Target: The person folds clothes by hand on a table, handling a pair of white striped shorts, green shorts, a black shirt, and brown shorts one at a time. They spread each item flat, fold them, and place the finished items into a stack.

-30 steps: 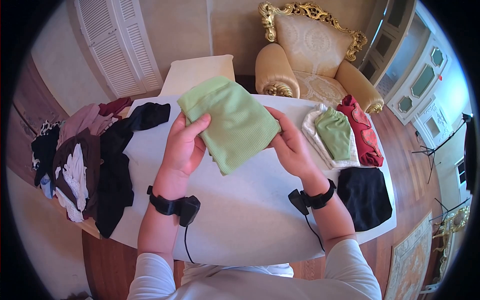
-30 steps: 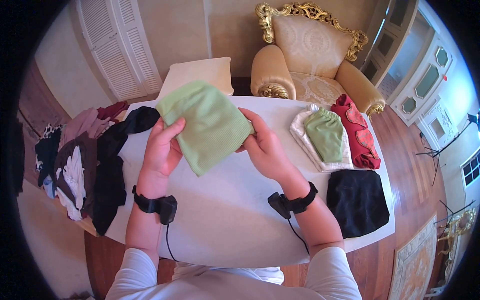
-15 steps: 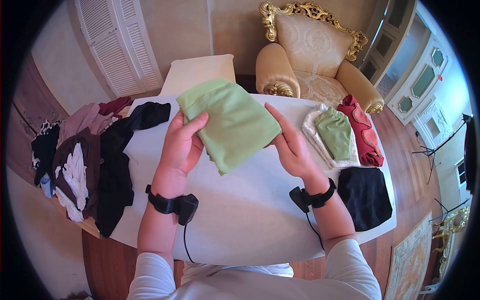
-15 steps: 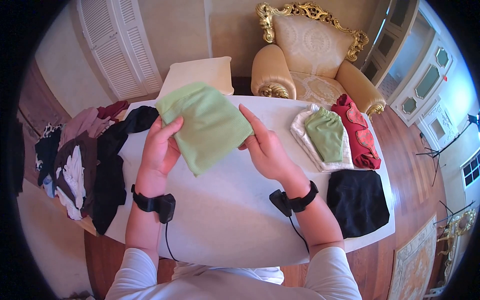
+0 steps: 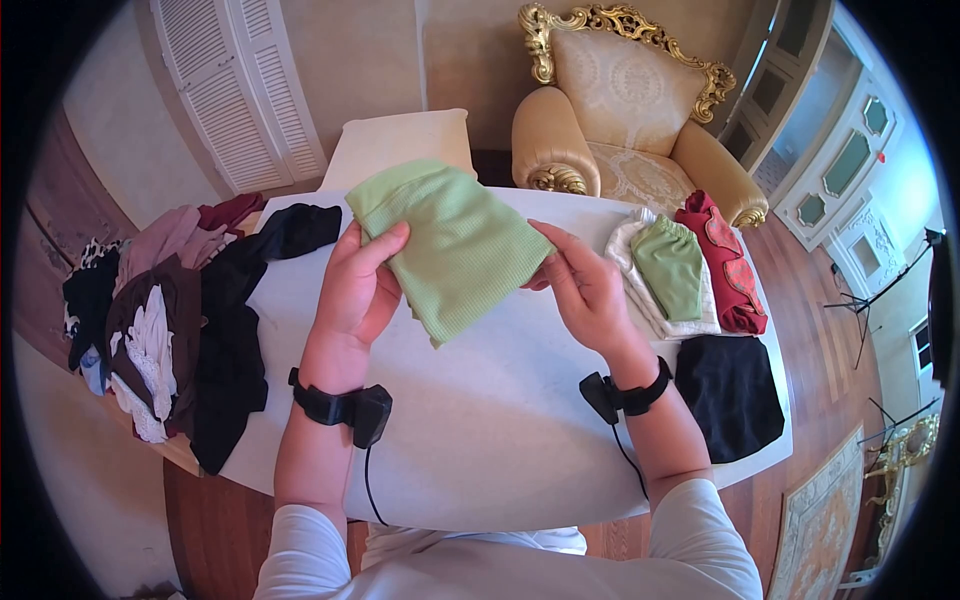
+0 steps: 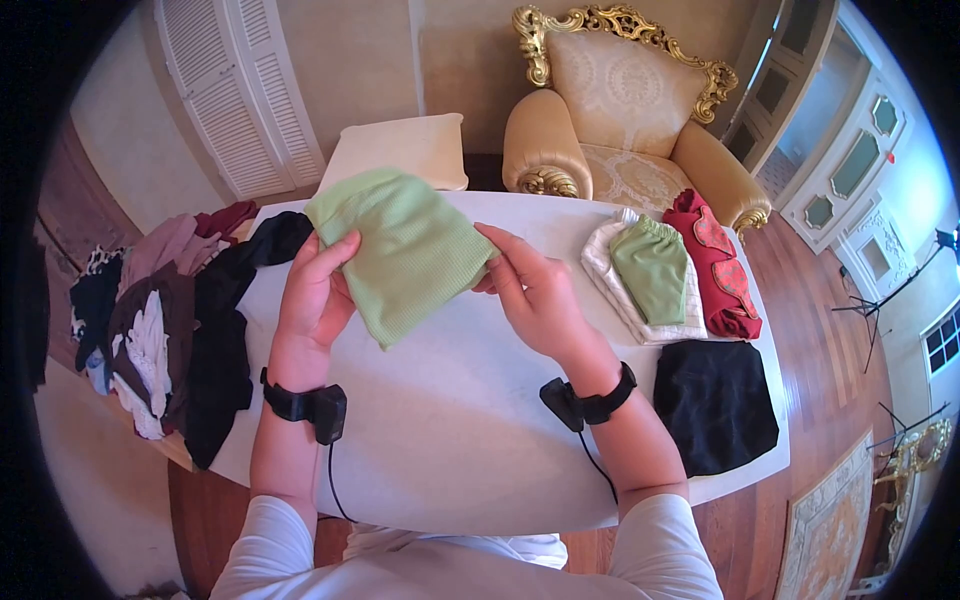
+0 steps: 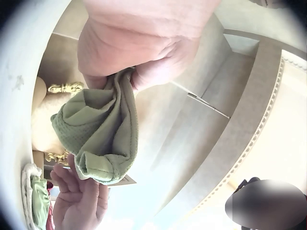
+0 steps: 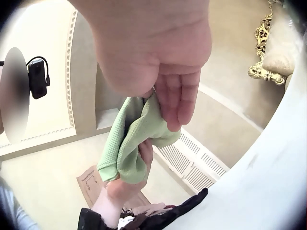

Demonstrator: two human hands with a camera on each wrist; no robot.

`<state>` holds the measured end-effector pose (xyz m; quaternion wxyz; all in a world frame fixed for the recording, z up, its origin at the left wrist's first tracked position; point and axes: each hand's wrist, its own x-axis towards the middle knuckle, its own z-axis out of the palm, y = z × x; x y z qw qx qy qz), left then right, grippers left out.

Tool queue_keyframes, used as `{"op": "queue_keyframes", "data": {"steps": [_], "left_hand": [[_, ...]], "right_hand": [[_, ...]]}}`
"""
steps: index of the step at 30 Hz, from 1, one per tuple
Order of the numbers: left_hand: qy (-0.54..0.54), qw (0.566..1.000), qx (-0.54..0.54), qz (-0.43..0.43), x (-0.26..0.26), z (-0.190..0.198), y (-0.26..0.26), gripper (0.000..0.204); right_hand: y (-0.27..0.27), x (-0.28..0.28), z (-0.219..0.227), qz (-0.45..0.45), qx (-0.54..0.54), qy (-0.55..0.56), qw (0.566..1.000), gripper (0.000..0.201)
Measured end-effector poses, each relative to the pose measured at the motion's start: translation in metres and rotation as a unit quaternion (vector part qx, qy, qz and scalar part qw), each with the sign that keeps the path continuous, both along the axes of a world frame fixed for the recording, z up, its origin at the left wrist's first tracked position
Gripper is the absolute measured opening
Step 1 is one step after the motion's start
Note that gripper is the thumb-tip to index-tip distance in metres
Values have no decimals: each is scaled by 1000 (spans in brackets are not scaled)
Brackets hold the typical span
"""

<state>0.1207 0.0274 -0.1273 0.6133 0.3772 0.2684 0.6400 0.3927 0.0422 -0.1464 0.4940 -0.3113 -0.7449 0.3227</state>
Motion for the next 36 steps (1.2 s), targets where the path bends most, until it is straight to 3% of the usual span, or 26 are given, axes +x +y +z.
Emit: {"op": "queue_keyframes", "data": {"steps": [2, 8, 11, 12, 14, 17, 21, 27, 30, 33, 36], "left_hand": [[0, 1000, 0, 2, -1, 0, 0, 46], [-1, 1000, 17, 15, -5, 2, 0, 45], [4, 1000, 26, 14, -6, 1, 0, 46], [6, 999, 29, 12, -6, 2, 0, 46], [15, 999, 36, -4, -5, 5, -3, 47], [32, 998, 45, -36, -5, 8, -6, 50], [46, 996, 48, -55, -3, 7, -7, 53], [54, 996, 57, -47, -9, 10, -8, 55], [68, 992, 61, -92, -6, 8, -10, 59], [106, 983, 48, -141, 3, 3, -15, 63], [129, 977, 26, -166, 7, 1, -16, 64]], "right_hand": [[3, 3, -3, -27, 51, -41, 997, 36], [1, 8, 6, -7, 79, -26, 996, 36], [1, 11, 9, 21, 13, -8, 1000, 37], [2, 12, 9, 73, -44, 18, 996, 39], [5, 17, 8, 176, -159, 68, 969, 46], [9, 24, 20, 318, -390, 224, 835, 60], [0, 10, 12, 255, -361, 108, 891, 63], [9, 24, 10, 264, -368, 25, 891, 63], [7, 25, 7, 396, -374, 130, 829, 62], [3, 13, 6, 358, -443, 203, 796, 64], [-1, 5, 7, 303, -408, 134, 851, 68]]}}
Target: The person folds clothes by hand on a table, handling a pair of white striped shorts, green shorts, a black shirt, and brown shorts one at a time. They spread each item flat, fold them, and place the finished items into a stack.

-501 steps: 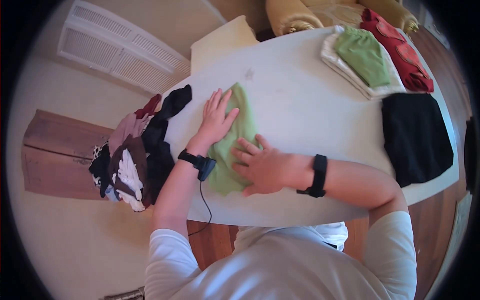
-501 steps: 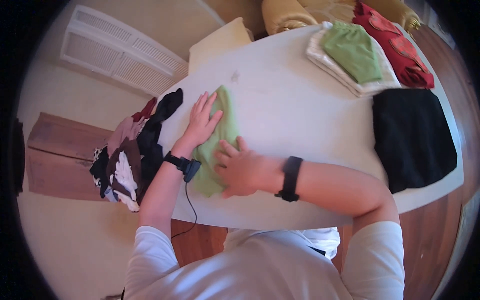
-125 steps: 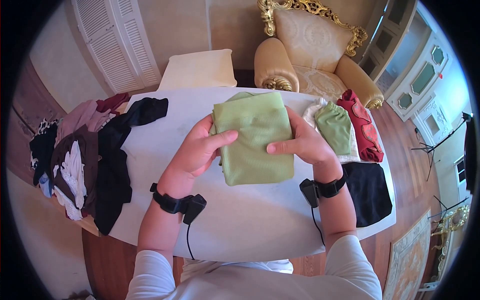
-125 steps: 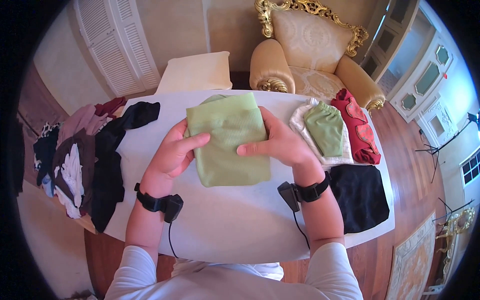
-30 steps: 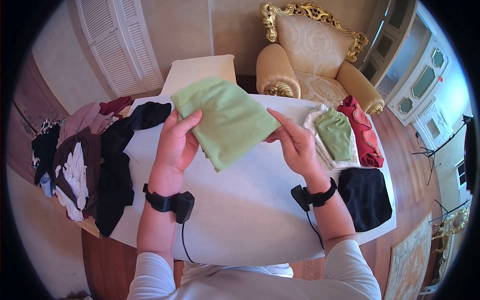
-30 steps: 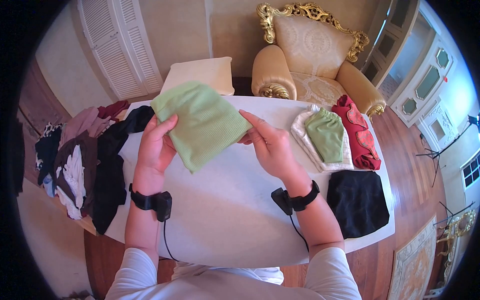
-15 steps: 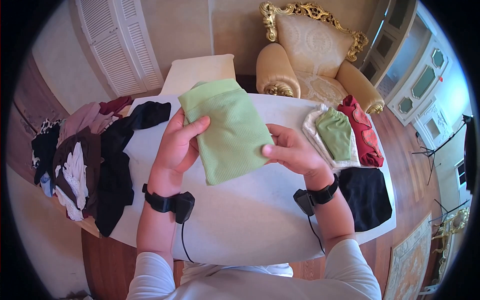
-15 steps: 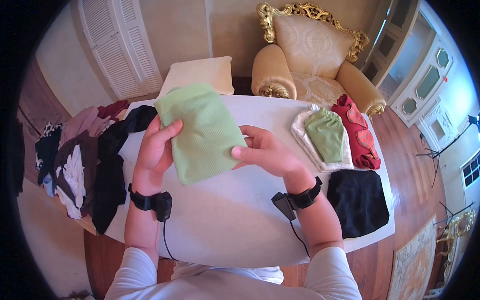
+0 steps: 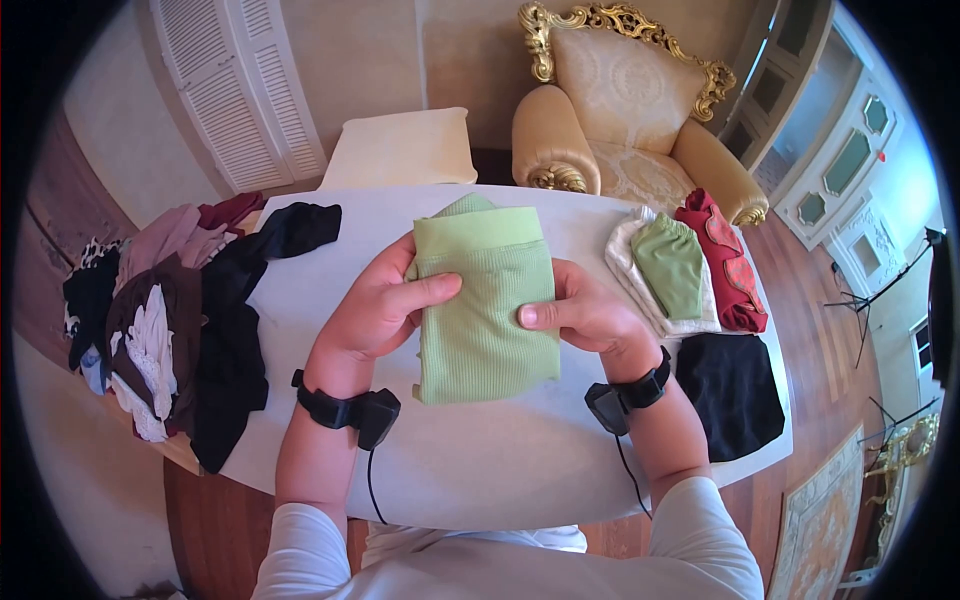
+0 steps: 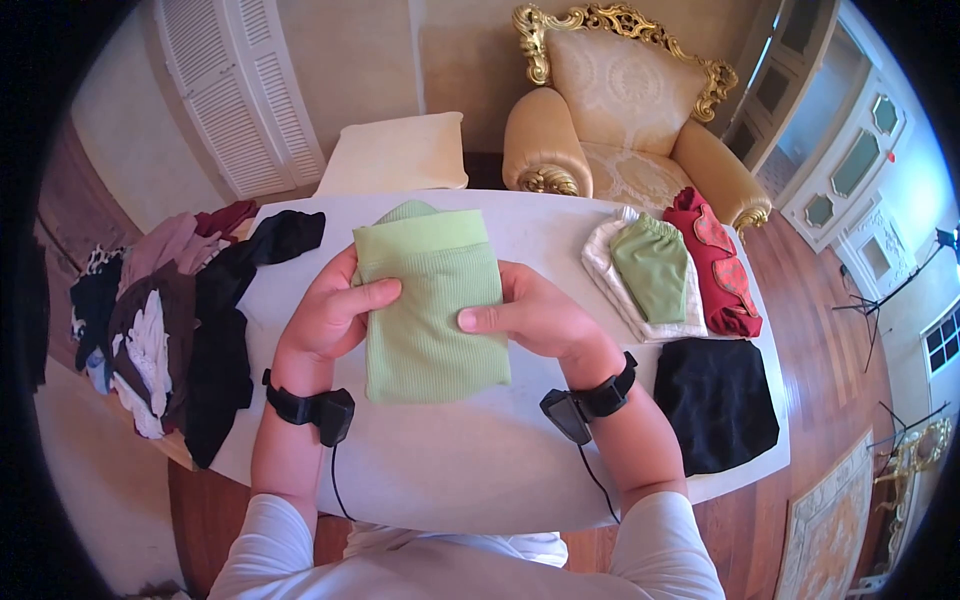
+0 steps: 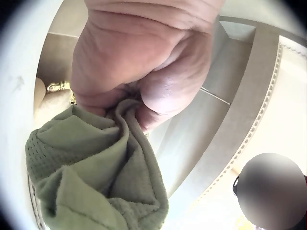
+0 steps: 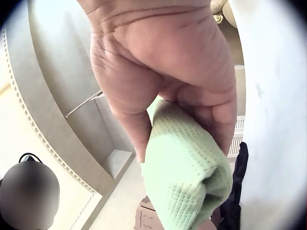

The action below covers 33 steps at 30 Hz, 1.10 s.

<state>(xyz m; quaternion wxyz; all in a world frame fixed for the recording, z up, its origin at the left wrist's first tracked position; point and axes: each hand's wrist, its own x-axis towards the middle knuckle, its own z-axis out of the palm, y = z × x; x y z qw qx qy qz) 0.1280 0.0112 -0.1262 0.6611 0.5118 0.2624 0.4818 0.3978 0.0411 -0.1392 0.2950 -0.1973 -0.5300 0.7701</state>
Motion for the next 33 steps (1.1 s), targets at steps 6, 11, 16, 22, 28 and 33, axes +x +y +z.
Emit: {"op": "queue_keyframes", "data": {"steps": [6, 11, 16, 22, 28, 33], "left_hand": [[-15, 999, -40, 10, -2, 3, 2, 59], [-11, 998, -68, -2, -2, 2, 2, 56], [52, 998, -10, 35, -1, 1, 6, 44], [71, 996, 1, 62, -8, -8, 14, 27], [141, 989, 34, 34, -8, -11, 14, 26], [199, 979, 22, -44, -3, 0, 4, 30]], "right_hand": [[-1, 2, 3, -115, 67, 19, 991, 67], [-3, -2, 3, -134, 48, 35, 989, 62], [-7, -6, 5, -192, 138, -15, 972, 52], [-10, -7, 11, -195, 181, -57, 962, 49], [-32, 0, 8, -198, 125, -43, 971, 52], [-53, 21, 12, -196, 126, -53, 971, 55]]}}
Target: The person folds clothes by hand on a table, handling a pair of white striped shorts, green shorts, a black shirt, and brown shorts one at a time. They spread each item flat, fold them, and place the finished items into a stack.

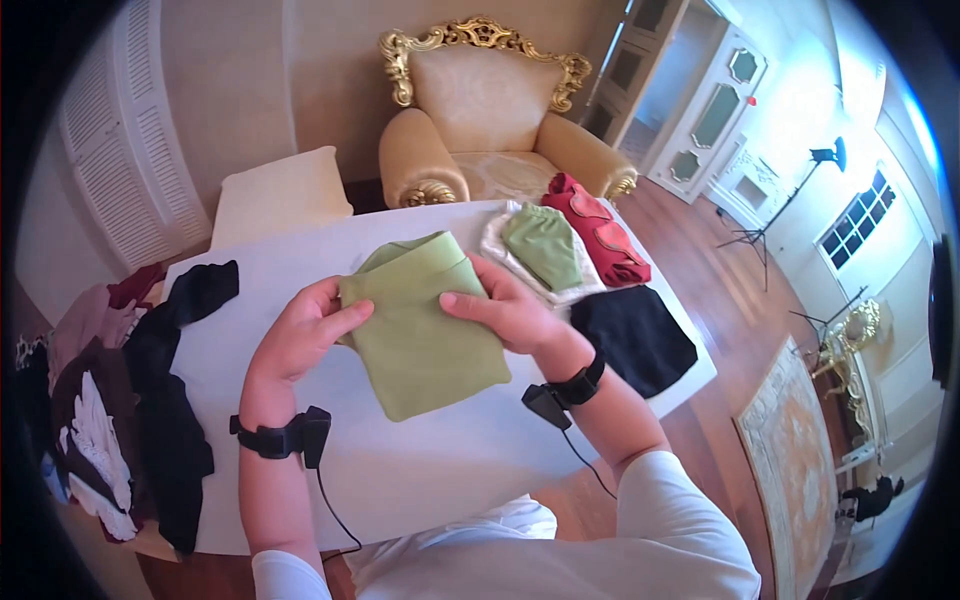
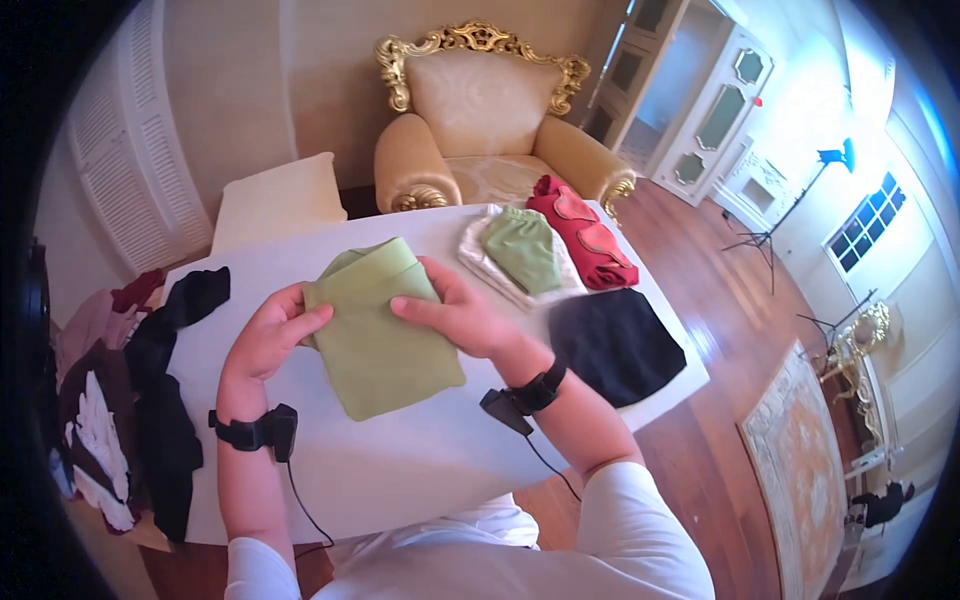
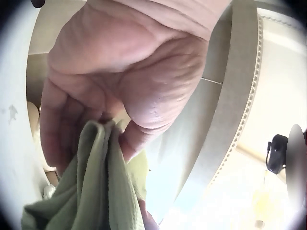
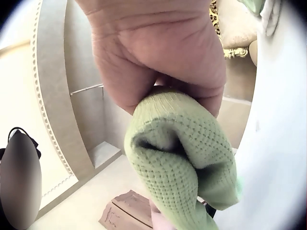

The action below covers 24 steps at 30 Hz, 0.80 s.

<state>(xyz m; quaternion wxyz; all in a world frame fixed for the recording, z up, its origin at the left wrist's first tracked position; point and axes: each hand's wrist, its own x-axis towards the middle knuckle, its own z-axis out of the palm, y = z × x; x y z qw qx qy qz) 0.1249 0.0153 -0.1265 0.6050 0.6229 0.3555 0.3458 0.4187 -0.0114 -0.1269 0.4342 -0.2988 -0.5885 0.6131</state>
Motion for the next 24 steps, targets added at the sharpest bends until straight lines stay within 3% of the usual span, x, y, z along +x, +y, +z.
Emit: {"op": "queue_keyframes", "data": {"steps": [6, 12, 15, 24], "left_hand": [[50, 998, 32, -15, 0, 7, -2, 36], [45, 997, 52, -18, 0, 19, -8, 38], [36, 997, 55, -27, 0, 18, -7, 40], [30, 997, 59, -27, -1, 20, -9, 42]], "right_hand": [[-36, 69, 47, -104, -66, -49, 991, 50], [-53, 187, 77, -216, -98, -111, 965, 56], [-67, 239, 69, -282, -144, -145, 938, 59], [-83, 301, 22, -259, -211, -143, 932, 62]]}}
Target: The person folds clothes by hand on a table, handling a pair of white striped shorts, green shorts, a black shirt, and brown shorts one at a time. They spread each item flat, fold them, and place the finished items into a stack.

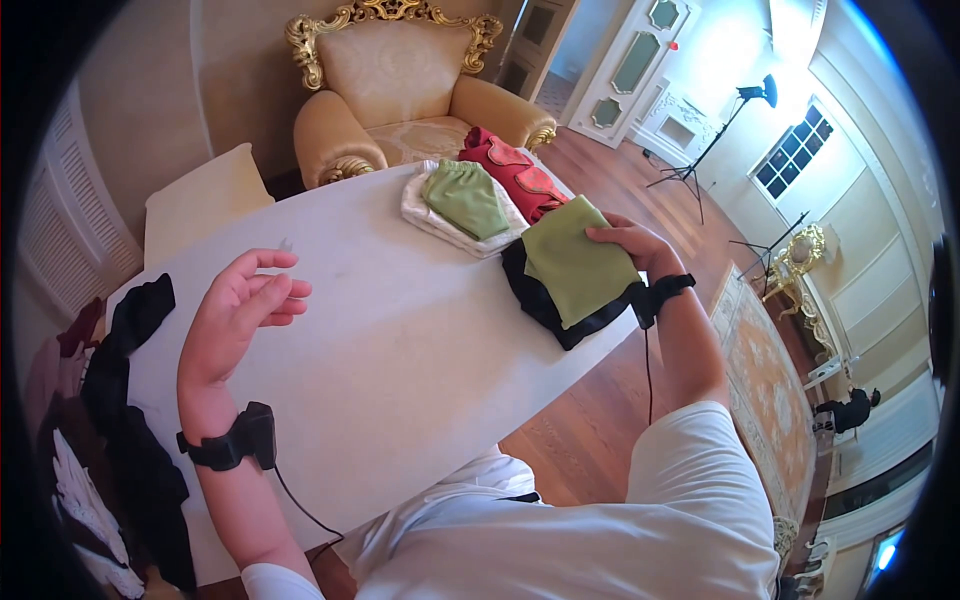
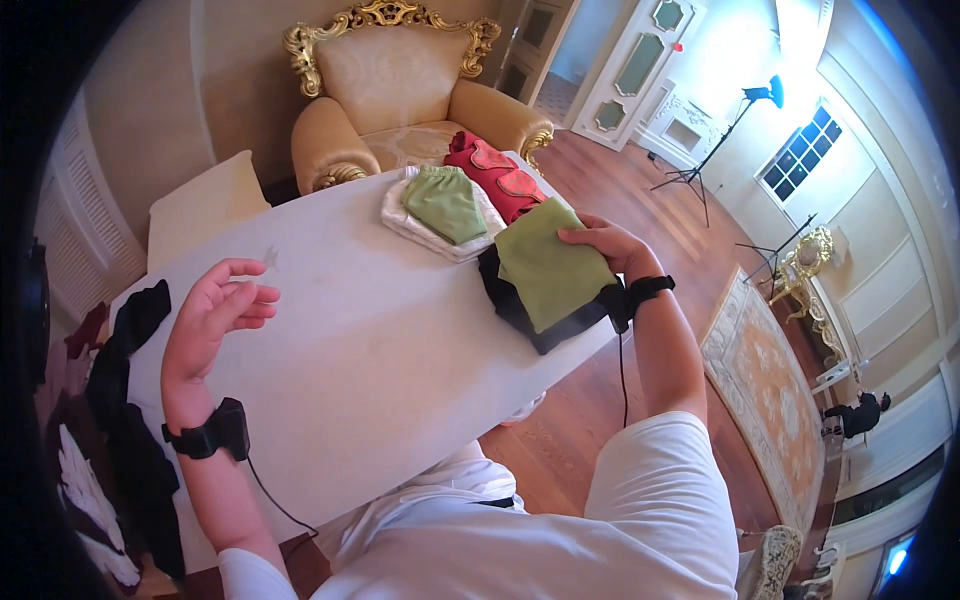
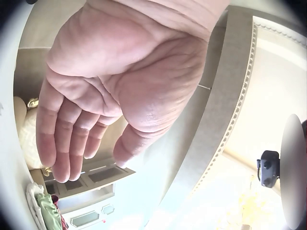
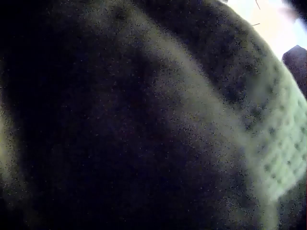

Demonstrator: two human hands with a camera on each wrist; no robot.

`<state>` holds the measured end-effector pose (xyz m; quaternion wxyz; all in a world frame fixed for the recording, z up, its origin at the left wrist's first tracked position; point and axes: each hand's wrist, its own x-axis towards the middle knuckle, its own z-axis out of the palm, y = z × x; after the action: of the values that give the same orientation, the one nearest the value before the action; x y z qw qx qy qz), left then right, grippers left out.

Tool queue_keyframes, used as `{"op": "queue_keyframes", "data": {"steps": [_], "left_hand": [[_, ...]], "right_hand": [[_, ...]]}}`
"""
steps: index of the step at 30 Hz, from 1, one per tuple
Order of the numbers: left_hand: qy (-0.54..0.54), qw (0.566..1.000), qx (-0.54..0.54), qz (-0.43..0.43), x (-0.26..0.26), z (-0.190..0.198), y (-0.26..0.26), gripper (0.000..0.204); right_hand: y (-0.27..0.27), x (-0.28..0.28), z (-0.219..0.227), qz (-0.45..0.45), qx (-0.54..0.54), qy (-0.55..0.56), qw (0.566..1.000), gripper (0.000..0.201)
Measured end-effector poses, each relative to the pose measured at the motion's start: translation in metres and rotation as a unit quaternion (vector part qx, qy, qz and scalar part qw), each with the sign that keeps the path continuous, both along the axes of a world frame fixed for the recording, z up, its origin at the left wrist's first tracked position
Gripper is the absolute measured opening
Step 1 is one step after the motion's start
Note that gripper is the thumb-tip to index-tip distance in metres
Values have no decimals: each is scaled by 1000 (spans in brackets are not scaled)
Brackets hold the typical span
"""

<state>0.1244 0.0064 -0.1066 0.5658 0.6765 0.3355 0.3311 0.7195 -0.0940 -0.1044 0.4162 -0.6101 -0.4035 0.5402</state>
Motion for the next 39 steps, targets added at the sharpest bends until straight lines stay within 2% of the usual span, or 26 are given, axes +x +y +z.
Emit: {"op": "queue_keyframes", "data": {"steps": [5, 11, 12, 14, 17, 18, 21, 22, 25, 26, 32, 39], "left_hand": [[-4, 1000, -4, 1, 0, 1, 0, 41], [-2, 1000, -4, 1, -1, 0, 1, 41], [-1, 1000, -3, 0, -1, 0, 1, 41], [1, 1000, -2, 1, -3, -1, 1, 41], [1, 1000, 0, 5, -2, 1, 0, 39], [-1, 1000, 1, 6, -2, 1, -1, 38], [0, 1000, -1, 7, -1, 2, -3, 36], [1, 1000, -2, 8, 0, 2, -3, 36], [12, 1000, -4, 0, 0, 2, -2, 34], [13, 1000, -3, 1, 0, 3, -2, 34], [16, 1000, -3, -2, 0, 2, -1, 34], [7, 1000, -5, 9, 1, 3, -2, 35]], "right_hand": [[5, 22, -18, -27, -60, -6, 998, 62], [10, 33, -30, 19, -80, -96, 992, 68], [11, 32, -30, 21, -120, -216, 969, 68], [15, 8, -19, 28, -192, -443, 875, 69], [17, 0, -48, 61, -24, -608, 791, 73], [21, 21, -83, 80, 71, -595, 797, 77], [8, -37, -93, 73, 78, -697, 709, 81], [4, -55, -89, 92, 51, -703, 704, 85], [5, -67, -105, 76, 59, -720, 687, 87], [5, -70, -104, 78, 42, -713, 695, 87], [8, -66, -122, 57, 56, -724, 685, 88], [-5, -73, -109, 32, 57, -694, 717, 83]]}}
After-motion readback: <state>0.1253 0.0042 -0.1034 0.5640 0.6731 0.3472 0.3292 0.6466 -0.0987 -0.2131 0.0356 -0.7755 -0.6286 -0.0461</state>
